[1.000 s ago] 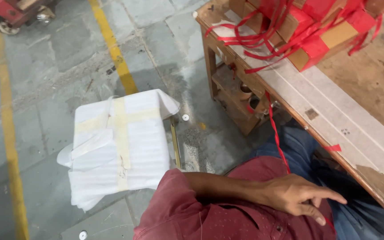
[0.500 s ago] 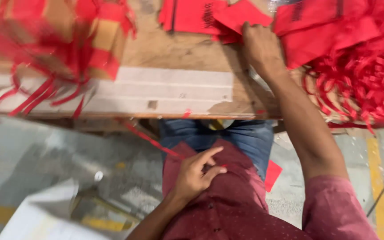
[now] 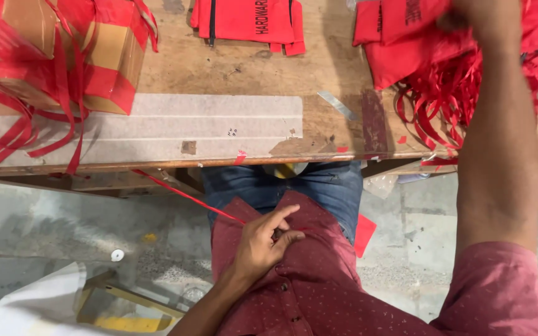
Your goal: Threading red ribbons into small red fabric pouches labeled 'HARDWARE' at a workshop workbench.
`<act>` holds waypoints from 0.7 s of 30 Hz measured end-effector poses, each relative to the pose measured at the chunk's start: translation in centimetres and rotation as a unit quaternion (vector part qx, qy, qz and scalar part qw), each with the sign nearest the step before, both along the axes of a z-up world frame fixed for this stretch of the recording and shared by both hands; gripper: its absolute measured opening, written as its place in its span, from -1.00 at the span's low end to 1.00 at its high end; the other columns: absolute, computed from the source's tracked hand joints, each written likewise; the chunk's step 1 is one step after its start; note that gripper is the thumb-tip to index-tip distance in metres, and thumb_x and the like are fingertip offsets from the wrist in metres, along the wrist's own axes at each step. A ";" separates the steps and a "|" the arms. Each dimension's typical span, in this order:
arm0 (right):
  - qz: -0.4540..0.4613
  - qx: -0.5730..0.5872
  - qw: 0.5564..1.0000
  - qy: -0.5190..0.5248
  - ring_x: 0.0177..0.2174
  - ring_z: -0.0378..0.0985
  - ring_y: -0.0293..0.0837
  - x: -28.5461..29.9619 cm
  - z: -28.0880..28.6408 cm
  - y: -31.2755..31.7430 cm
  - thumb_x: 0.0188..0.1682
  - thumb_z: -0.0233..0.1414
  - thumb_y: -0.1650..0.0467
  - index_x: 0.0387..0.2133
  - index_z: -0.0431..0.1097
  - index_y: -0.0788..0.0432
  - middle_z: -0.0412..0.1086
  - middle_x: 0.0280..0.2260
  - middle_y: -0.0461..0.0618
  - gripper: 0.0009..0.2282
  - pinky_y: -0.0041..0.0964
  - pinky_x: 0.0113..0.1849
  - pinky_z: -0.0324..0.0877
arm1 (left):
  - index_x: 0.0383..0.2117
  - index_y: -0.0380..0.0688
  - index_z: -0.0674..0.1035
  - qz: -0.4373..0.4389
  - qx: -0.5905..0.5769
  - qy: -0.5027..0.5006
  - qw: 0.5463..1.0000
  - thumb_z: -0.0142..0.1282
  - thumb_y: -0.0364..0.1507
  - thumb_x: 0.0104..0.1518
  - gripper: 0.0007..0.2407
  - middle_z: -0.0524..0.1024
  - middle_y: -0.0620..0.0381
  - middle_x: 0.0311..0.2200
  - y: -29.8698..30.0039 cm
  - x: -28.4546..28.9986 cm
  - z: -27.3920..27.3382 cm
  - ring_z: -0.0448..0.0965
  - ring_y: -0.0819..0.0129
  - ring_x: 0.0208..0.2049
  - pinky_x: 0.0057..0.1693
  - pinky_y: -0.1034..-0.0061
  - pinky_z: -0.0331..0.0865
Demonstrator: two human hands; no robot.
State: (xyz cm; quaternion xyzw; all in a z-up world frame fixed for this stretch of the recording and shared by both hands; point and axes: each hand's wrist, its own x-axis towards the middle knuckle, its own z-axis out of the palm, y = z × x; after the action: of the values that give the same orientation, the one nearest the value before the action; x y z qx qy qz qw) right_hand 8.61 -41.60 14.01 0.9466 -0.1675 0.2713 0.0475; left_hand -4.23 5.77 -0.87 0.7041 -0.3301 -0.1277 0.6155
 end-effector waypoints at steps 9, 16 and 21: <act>0.099 -0.319 0.934 -0.128 -0.45 0.49 -0.03 -3.1 -3.0 -8.4 -0.21 0.13 0.47 -0.41 0.47 0.08 0.41 -0.50 -0.04 -0.90 -0.19 -0.40 0.37 | 0.04 -0.13 0.58 0.017 0.001 -0.030 0.999 0.39 -0.44 0.05 -0.61 0.57 0.05 -0.46 -0.6 -0.2 -0.7 0.59 0.29 -0.50 -0.34 0.46 0.46; 0.274 -0.120 0.954 -0.016 -0.28 0.47 0.19 0.9 -1.4 5.9 -0.07 0.11 0.59 -0.24 0.40 0.26 0.40 -0.33 0.20 -0.85 0.03 -0.22 0.35 | 0.06 -0.12 0.57 -0.007 0.016 -0.032 0.999 0.37 -0.44 0.05 -0.60 0.57 0.02 -0.45 -0.8 -0.2 -0.3 0.59 0.23 -0.49 -0.35 0.40 0.43; 0.364 -0.021 0.930 0.051 -0.16 0.44 0.31 7.7 -2.7 19.1 -0.08 0.23 0.50 -0.03 0.32 0.33 0.39 -0.14 0.32 -0.64 0.13 -0.18 0.37 | 0.06 -0.11 0.58 -0.001 0.018 -0.038 0.999 0.36 -0.44 0.06 -0.61 0.57 0.02 -0.43 -0.6 -0.4 -0.3 0.59 0.21 -0.47 -0.32 0.38 0.44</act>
State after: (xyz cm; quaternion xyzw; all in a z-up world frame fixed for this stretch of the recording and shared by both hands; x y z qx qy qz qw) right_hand 16.34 -22.47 11.28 0.9539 0.1968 0.2249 -0.0260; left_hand -4.59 5.13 -1.20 0.7190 -0.3520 -0.1075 0.5895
